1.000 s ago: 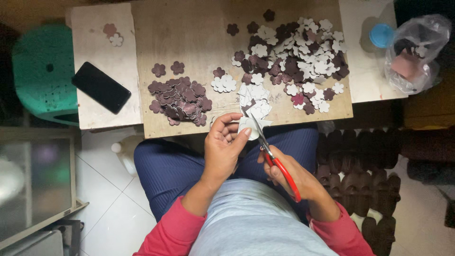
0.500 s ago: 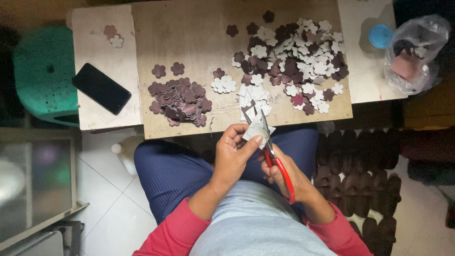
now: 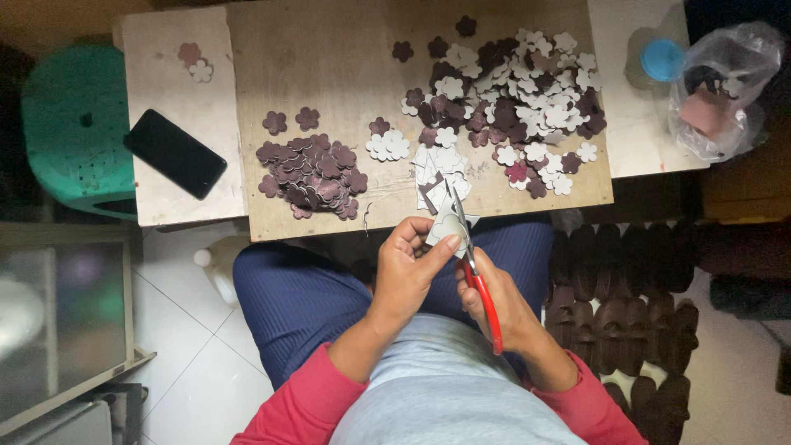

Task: The person sits on the floor and uses red-handled scissors to cut flower-shaped pieces from white and brown material. They hold the material in the left hand and cut along the outlines, placing finished pieces on the table.

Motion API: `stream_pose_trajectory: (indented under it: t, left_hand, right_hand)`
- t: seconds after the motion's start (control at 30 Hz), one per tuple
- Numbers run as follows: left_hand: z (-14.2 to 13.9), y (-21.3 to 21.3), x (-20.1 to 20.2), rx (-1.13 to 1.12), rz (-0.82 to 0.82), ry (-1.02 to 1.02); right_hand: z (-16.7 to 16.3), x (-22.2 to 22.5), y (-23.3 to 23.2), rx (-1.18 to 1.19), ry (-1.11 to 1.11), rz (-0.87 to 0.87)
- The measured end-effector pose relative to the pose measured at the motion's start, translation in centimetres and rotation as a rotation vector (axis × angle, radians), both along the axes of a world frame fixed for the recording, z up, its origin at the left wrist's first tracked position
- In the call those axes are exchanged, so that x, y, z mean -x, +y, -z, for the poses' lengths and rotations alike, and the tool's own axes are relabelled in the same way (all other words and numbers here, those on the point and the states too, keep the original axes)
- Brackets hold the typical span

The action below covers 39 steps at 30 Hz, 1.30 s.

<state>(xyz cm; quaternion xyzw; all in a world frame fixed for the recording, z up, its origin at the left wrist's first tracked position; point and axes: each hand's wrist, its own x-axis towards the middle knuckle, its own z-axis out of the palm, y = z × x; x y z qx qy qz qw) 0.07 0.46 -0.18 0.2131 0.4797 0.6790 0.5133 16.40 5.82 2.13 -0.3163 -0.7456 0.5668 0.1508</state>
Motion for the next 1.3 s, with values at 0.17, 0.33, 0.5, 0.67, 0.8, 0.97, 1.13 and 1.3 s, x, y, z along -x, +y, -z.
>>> stream_pose_trajectory:
  t: [0.17, 0.33, 0.5, 0.67, 0.8, 0.97, 1.13, 1.3]
  left_hand:
    - [-0.1, 0.6, -0.2, -0.056, -0.086, -0.061]
    - [-0.6, 0.7, -0.4, -0.059, -0.074, -0.113]
    - [-1.3, 0.4, -0.6, -0.061, -0.046, -0.1]
    - [-1.5, 0.3, -0.4, -0.052, -0.038, -0.083]
    - [-1.4, 0.2, -0.2, -0.048, -0.037, -0.073]
    - [-1.4, 0.2, -0.2, -0.04, -0.026, -0.101]
    - [-1.4, 0.3, 0.1, -0.038, -0.03, -0.049]
    - [-1.6, 0.3, 0.6, -0.028, -0.031, -0.015]
  right_hand:
    - [-0.3, -0.4, 0.1, 0.065, -0.014, -0.01]
    - [-0.7, -0.2, 0.4, 0.082, 0.045, -0.054]
    - [-1.0, -0.3, 0.6, 0.098, 0.077, -0.078]
    - [-0.7, -0.4, 0.7, 0.182, 0.078, -0.086]
    - [-0.6, -0.5, 0.6, 0.196, 0.098, -0.087]
    - [-0.7, -0.5, 0.7, 0.189, 0.104, -0.083]
    - [-0.8, -0.8, 0.7, 0.191, 0.081, -0.087]
    - [-0.7, -1.2, 0.9, 0.195, 0.073, -0.094]
